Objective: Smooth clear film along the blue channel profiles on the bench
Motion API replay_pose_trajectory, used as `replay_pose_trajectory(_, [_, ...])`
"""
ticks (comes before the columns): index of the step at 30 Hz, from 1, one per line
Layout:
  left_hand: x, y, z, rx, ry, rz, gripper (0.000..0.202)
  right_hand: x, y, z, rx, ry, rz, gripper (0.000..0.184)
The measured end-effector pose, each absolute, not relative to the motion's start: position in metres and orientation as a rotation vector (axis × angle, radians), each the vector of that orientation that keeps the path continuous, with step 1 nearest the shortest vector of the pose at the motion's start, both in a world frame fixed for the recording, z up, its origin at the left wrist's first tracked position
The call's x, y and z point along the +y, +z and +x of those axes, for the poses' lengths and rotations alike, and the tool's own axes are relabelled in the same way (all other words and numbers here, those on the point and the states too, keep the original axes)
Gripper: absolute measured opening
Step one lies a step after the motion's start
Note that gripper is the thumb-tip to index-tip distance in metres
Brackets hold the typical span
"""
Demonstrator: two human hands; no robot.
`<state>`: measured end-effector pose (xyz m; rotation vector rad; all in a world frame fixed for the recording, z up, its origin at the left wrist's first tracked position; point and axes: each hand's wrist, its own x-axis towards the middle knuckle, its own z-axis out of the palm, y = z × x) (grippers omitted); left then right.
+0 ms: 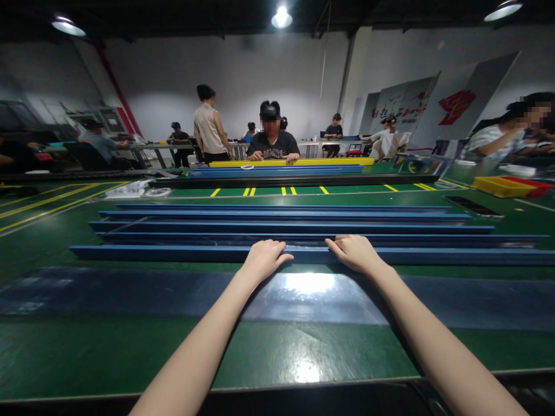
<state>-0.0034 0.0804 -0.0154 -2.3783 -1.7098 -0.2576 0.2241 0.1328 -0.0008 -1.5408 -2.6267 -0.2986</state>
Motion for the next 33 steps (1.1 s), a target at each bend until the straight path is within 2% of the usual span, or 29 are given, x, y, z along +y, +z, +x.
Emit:
replay_pose_trajectory(9, [0.0791,-0.0109,-0.0018,-1.816,-0.216,-2.369,0.035,0.1303,-0.0007,0.2228,-2.678,-0.285,-1.457,0.059])
replay_pose_trajectory(19, [0.0788,-0.0127,-0.0053,-1.824,-0.305,-2.395,0.031,0.1279,-0.0047,0.2191,-2.641,0.038,-1.057,0.032])
replay_pose_trajectory(25, [0.0779,-0.0120,-0.0105,-1.783,-0.384,-2.470,0.019,0.1305,-0.0036,0.2183,-2.673,0.002,-1.045,0.030])
replay_pose_trajectory(33, [0.0776,-0.0124,-0.0096,-1.791,-0.389,-2.451,0.018,0.1297,-0.0006,0.2170,-2.715,-0.083,-1.045,0.030])
